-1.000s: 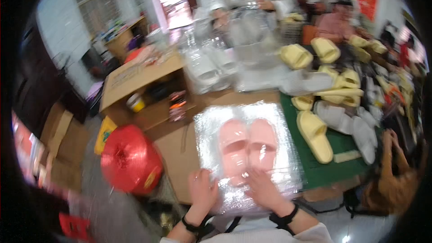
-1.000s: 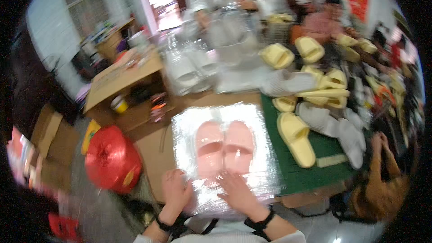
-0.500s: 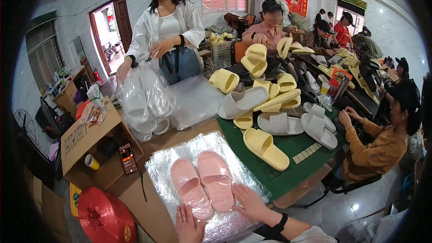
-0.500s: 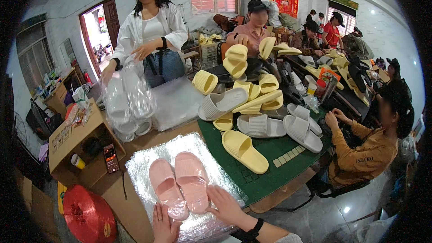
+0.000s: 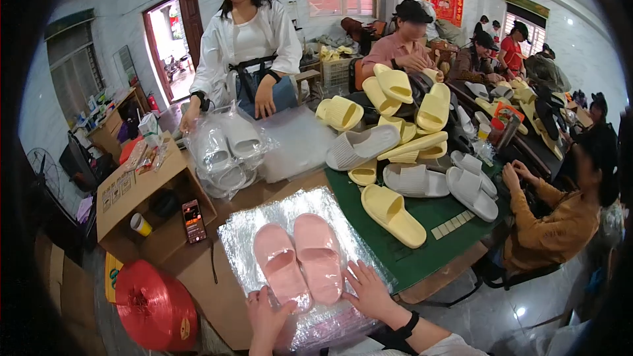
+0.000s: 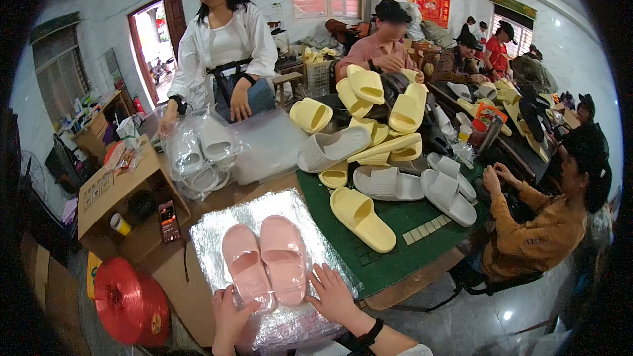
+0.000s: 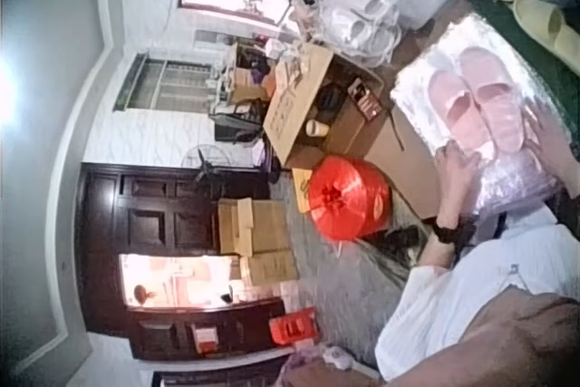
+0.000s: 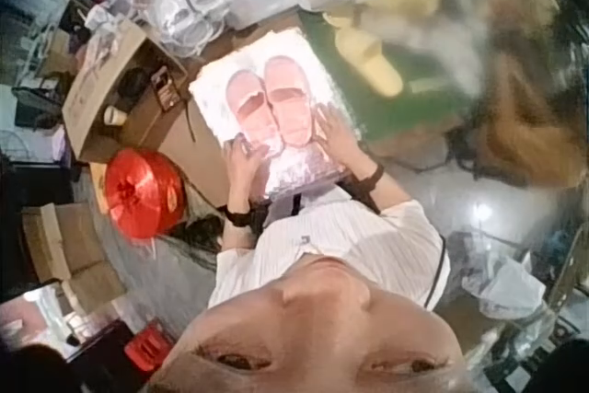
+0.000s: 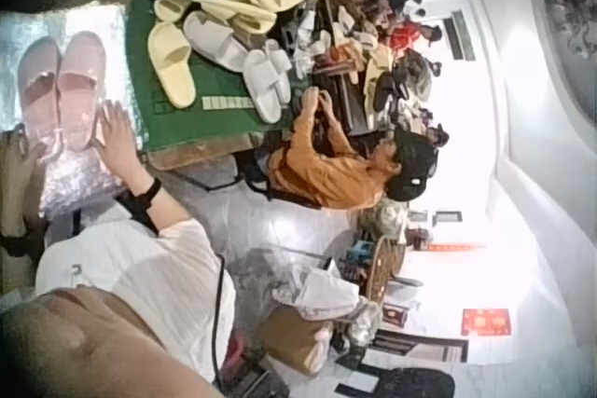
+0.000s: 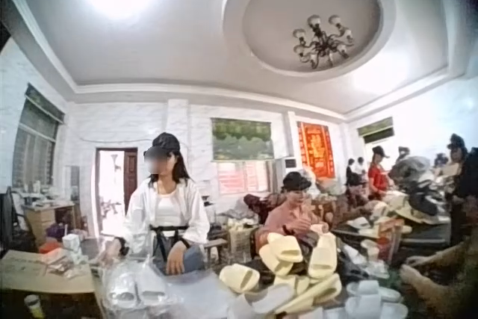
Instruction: The recorder is placing various pairs of slides/sandals into plastic bags and then into a large sack.
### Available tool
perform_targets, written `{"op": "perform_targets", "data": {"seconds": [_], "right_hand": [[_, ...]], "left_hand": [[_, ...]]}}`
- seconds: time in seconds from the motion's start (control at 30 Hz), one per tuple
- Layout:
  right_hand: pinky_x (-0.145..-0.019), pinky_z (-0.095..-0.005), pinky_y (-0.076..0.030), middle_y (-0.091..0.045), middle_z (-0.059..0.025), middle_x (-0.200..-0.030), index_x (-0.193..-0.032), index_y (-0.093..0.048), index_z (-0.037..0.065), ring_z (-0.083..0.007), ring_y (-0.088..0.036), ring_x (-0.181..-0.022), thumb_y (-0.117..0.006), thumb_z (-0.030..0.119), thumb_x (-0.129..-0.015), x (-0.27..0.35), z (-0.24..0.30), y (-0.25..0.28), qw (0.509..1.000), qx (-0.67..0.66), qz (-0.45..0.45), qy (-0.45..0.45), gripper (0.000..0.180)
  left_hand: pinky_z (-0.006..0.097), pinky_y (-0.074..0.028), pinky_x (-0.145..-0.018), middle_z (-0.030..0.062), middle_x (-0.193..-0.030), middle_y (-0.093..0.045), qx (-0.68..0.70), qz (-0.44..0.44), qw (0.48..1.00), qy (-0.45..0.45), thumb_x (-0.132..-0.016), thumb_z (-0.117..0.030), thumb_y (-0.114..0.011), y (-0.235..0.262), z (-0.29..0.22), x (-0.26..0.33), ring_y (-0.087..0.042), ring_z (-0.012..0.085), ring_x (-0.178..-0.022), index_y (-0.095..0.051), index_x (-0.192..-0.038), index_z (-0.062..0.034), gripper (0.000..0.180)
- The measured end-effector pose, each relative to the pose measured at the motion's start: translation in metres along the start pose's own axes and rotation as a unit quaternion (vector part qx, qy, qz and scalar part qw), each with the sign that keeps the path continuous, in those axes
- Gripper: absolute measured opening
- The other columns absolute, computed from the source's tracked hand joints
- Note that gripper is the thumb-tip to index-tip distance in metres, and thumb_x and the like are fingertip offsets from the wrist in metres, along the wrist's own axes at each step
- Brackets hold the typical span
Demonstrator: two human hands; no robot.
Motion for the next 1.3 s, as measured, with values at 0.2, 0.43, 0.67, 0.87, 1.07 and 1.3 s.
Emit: {"op": "perform_targets", "data": {"seconds": [0.2,0.43,0.67,0.87,1.07,1.3], "right_hand": [[-0.114,-0.0591,-0.027,-0.038,-0.0273,-0.149,-0.139,-0.051,0.003,-0.0500,-0.033,-0.138,-0.066,0.032,-0.089,0.001,0.002,0.009,1.000,0.003,-0.012,0.015,0.060],[-0.117,-0.0587,-0.021,-0.030,-0.0276,-0.154,-0.140,-0.049,0.002,-0.0505,-0.023,-0.144,-0.066,0.016,-0.086,-0.005,0.009,0.023,0.997,-0.066,0.028,-0.022,0.059],[-0.114,-0.0507,-0.030,-0.031,-0.0237,-0.155,-0.152,-0.029,0.003,-0.0406,-0.029,-0.144,-0.065,0.009,-0.086,-0.005,0.030,0.043,0.862,-0.492,-0.107,-0.058,0.075],[-0.097,-0.0289,-0.046,-0.050,-0.0127,-0.137,-0.146,-0.031,-0.004,-0.0195,-0.056,-0.117,-0.071,-0.002,-0.081,-0.001,0.016,0.044,0.743,-0.624,-0.014,-0.244,0.077],[-0.092,-0.0290,-0.048,-0.058,-0.0133,-0.127,-0.139,-0.040,-0.005,-0.0172,-0.058,-0.111,-0.070,0.002,-0.086,0.009,0.067,0.016,0.751,-0.604,-0.187,-0.189,0.061],[-0.078,-0.0338,-0.052,-0.064,-0.0119,-0.106,-0.117,-0.059,-0.001,-0.0229,-0.063,-0.093,-0.081,0.027,-0.081,0.009,0.077,0.016,0.890,-0.427,0.161,0.032,0.050]], "left_hand": [[0.047,-0.049,-0.087,0.0242,-0.105,-0.063,0.076,0.003,0.997,-0.020,-0.067,-0.042,-0.083,-0.010,0.003,-0.013,-0.059,0.0402,-0.102,-0.056,-0.126,0.0006,0.077],[0.036,-0.052,-0.089,0.0193,-0.115,-0.066,0.416,0.097,0.899,0.094,-0.078,-0.025,-0.078,-0.027,-0.006,-0.021,-0.065,0.0268,-0.101,-0.054,-0.129,0.0045,0.064],[0.029,-0.050,-0.089,0.0086,-0.115,-0.065,0.627,0.205,0.742,0.122,-0.085,-0.014,-0.073,-0.035,-0.021,-0.001,-0.062,0.0141,-0.103,-0.056,-0.127,0.0046,0.049],[0.034,-0.046,-0.101,0.0105,-0.125,-0.061,0.595,0.331,0.727,0.087,-0.085,-0.016,-0.073,-0.006,-0.036,0.018,-0.060,0.0163,-0.112,-0.046,-0.137,0.0051,0.062],[0.036,-0.042,-0.107,0.0103,-0.132,-0.058,0.679,0.291,0.671,0.073,-0.090,-0.017,-0.069,-0.023,-0.033,0.046,-0.054,0.0184,-0.123,-0.038,-0.147,0.0000,0.067],[0.030,-0.048,-0.095,0.0050,-0.118,-0.066,0.603,0.192,0.772,0.065,-0.083,-0.016,-0.075,0.064,0.053,0.104,-0.060,0.0122,-0.108,-0.061,-0.126,0.0003,0.048]]}}
Point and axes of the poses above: each hand's wrist, its own x-axis away from the middle knuckle, its own y-axis out of the back of the hand, z = x × y, the point moved 1 cm from there along -x, towards the middle knuckle
